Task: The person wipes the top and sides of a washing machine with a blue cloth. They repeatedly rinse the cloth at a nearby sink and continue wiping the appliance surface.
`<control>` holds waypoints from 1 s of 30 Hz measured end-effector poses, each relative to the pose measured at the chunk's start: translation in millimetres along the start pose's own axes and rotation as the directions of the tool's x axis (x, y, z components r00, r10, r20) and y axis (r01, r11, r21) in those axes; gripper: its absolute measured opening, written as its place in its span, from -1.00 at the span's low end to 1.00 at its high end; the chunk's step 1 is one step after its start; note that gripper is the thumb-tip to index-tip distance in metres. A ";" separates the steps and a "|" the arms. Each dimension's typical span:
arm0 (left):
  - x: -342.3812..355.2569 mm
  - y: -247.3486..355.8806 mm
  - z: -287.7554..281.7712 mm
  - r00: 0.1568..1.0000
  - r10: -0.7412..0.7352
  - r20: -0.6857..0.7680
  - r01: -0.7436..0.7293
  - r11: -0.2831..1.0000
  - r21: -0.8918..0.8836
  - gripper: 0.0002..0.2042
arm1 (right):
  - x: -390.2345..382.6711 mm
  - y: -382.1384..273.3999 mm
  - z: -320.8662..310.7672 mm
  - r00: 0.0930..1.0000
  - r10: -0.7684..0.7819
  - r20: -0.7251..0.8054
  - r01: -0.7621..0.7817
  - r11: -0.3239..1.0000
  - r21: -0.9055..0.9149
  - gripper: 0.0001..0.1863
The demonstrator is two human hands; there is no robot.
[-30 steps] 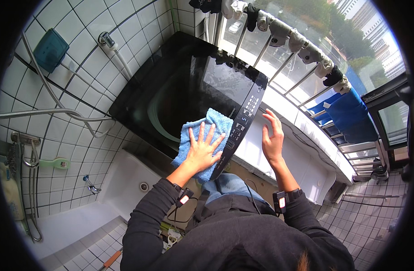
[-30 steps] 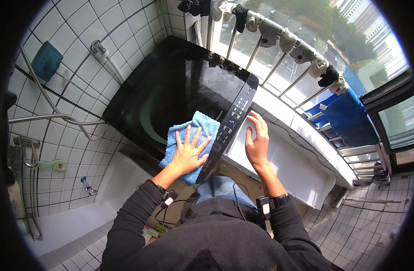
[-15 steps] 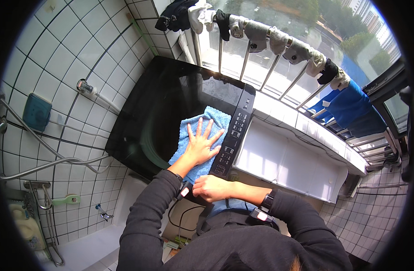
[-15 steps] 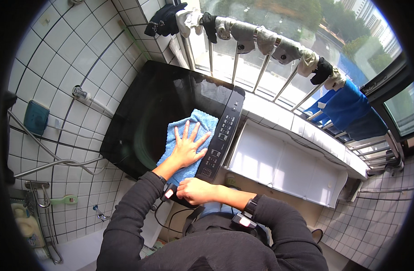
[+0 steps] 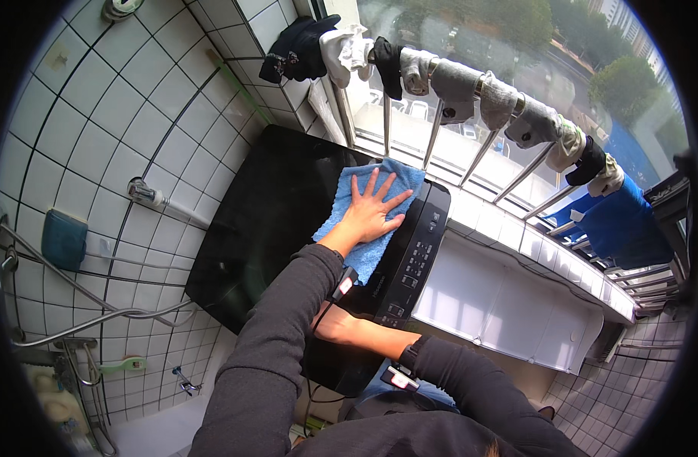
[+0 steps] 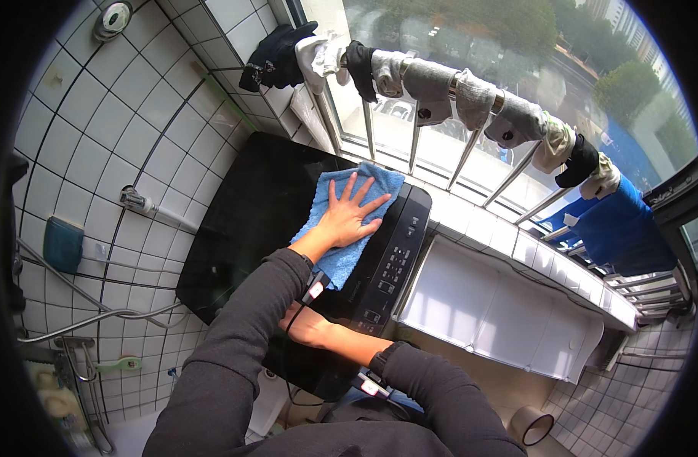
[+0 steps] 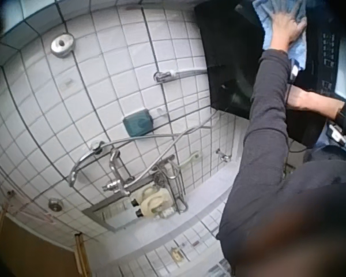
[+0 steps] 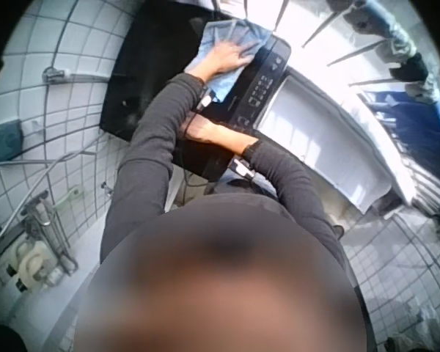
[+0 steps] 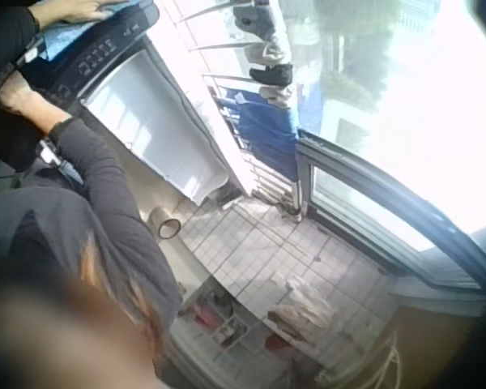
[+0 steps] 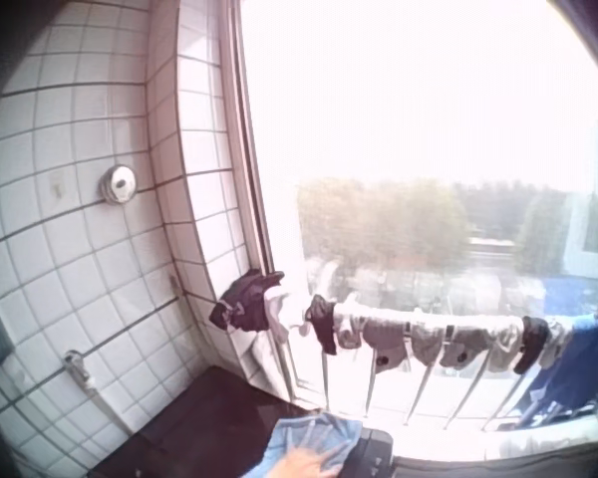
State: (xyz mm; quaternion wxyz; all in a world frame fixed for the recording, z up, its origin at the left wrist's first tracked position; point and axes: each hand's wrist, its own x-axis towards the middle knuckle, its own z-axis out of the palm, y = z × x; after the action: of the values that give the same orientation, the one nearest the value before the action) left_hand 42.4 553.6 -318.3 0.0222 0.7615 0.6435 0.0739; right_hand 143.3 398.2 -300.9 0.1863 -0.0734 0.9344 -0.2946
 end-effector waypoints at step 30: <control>-354.4 -80.6 -48.4 0.383 -0.848 -0.366 0.905 0.424 -0.036 -0.47 | 8.5 1.7 1.9 0.697 -0.009 -0.717 -0.027 0.999 -0.039 -0.51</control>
State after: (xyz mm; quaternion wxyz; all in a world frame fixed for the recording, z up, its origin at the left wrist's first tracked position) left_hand -100.2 215.9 -310.7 -0.1143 0.2786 0.9458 0.1215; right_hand 136.2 396.4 -305.8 -0.1921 0.0471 0.9402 -0.2775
